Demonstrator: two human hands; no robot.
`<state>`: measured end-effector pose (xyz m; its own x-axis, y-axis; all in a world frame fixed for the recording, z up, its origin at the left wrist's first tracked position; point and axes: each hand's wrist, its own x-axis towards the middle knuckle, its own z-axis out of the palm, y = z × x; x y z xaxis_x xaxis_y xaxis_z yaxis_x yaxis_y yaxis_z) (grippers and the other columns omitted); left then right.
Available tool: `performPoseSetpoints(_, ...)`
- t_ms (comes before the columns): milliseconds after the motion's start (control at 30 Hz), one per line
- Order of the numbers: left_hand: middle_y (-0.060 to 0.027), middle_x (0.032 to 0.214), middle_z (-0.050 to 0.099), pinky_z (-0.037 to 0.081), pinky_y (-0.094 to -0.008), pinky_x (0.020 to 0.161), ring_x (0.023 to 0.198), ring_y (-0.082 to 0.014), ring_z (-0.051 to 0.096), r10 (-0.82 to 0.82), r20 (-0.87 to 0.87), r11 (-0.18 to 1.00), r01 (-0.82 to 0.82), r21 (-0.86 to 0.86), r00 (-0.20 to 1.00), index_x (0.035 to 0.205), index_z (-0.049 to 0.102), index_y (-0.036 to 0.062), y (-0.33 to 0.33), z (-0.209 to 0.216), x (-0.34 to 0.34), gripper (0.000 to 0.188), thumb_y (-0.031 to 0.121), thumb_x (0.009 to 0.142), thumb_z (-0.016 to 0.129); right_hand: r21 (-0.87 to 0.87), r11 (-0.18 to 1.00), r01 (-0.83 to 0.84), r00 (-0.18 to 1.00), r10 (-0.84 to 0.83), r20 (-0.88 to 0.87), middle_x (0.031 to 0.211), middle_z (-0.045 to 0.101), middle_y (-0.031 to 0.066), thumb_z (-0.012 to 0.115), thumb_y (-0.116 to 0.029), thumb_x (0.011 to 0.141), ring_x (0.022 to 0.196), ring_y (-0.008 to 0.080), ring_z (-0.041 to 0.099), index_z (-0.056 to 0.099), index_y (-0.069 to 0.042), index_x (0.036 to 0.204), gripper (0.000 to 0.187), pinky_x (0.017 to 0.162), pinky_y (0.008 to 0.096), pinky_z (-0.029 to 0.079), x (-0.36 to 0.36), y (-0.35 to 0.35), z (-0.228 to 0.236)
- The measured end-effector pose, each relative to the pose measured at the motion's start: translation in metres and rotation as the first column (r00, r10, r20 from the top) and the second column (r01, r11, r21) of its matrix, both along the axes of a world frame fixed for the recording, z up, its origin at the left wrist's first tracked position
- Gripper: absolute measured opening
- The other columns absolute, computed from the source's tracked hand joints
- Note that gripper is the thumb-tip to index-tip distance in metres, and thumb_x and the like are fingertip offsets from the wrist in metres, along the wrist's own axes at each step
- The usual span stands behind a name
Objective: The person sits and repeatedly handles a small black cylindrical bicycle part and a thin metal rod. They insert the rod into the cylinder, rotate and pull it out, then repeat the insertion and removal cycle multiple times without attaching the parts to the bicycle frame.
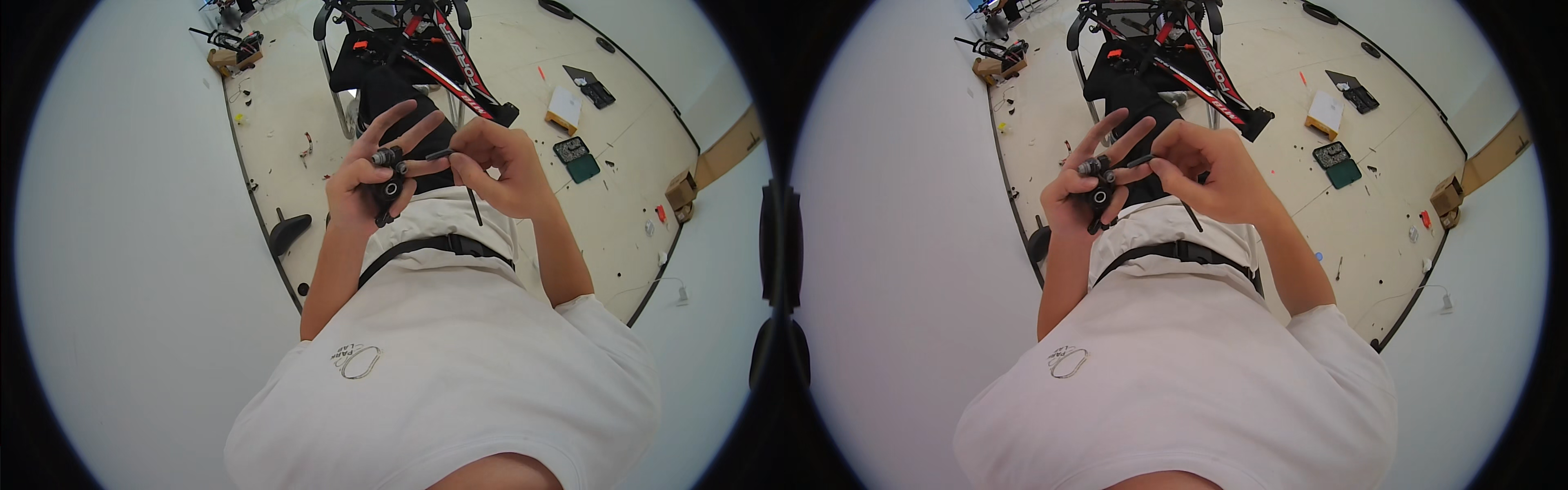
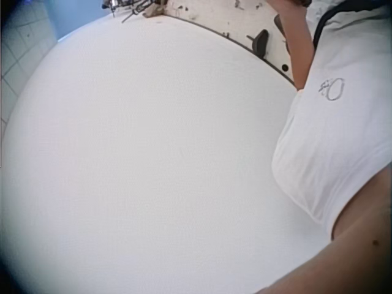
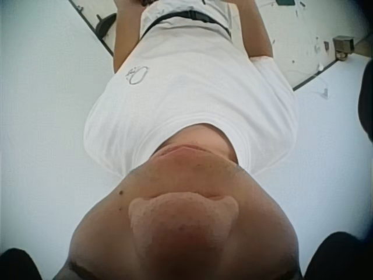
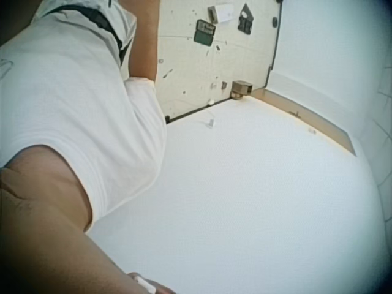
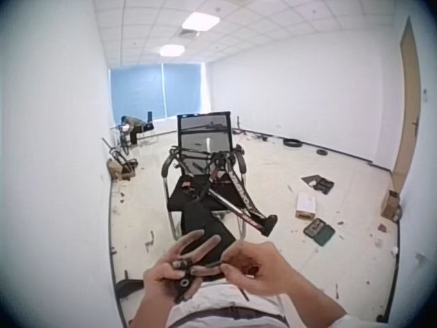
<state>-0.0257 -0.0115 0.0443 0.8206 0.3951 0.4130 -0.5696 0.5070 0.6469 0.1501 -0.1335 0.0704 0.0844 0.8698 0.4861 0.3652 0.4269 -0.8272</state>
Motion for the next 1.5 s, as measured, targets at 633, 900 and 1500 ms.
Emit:
performPoseSetpoints(633, -0.0315, 0.136, 0.048, 0.042, -0.0471, 0.107, 0.129, -0.0417, 0.048, 0.227, -0.089, 0.973, -0.230, -0.028, 0.970, 0.108, 0.054, -0.0084, -0.018, 0.000, 0.007, 0.041, 0.003, 0.069, 0.045, 0.170, 0.980, 0.107, 0.957, -0.147, 0.248, 0.065, 0.060, 0.0021, 0.068, -0.001, 0.082, 0.052, 0.0086, 0.055, 0.063, -0.004, 0.089, 0.009, 0.048, 0.0232, 0.043, -0.017, 0.004, -0.003)
performPoseSetpoints(900, -0.0321, 0.132, 0.051, 0.044, -0.0439, 0.103, 0.127, -0.0404, 0.051, 0.267, -0.072, 0.964, -0.267, 0.019, 0.961, 0.104, 0.052, -0.0057, -0.021, -0.004, 0.007, 0.034, 0.004, 0.072, 0.046, 0.268, 0.954, 0.137, 0.935, -0.214, 0.282, 0.067, 0.061, 0.0021, 0.069, -0.001, 0.081, 0.053, 0.0093, 0.056, 0.060, -0.003, 0.084, 0.010, 0.049, 0.0237, 0.044, -0.019, 0.005, -0.010)
performPoseSetpoints(1500, -0.0021, 0.066, 0.057, 0.041, -0.0213, 0.055, 0.059, -0.0056, 0.050, 0.662, -0.109, 0.622, -0.463, 0.632, 0.742, 0.095, 0.053, -0.0002, -0.019, -0.021, 0.019, 0.007, 0.002, 0.089, 0.054, -0.233, 0.952, -0.201, 0.906, 0.090, -0.414, 0.067, 0.065, 0.0088, 0.058, -0.011, 0.096, 0.047, 0.0094, 0.059, 0.059, 0.003, 0.091, 0.015, 0.042, 0.0232, 0.047, -0.009, 0.018, -0.027)
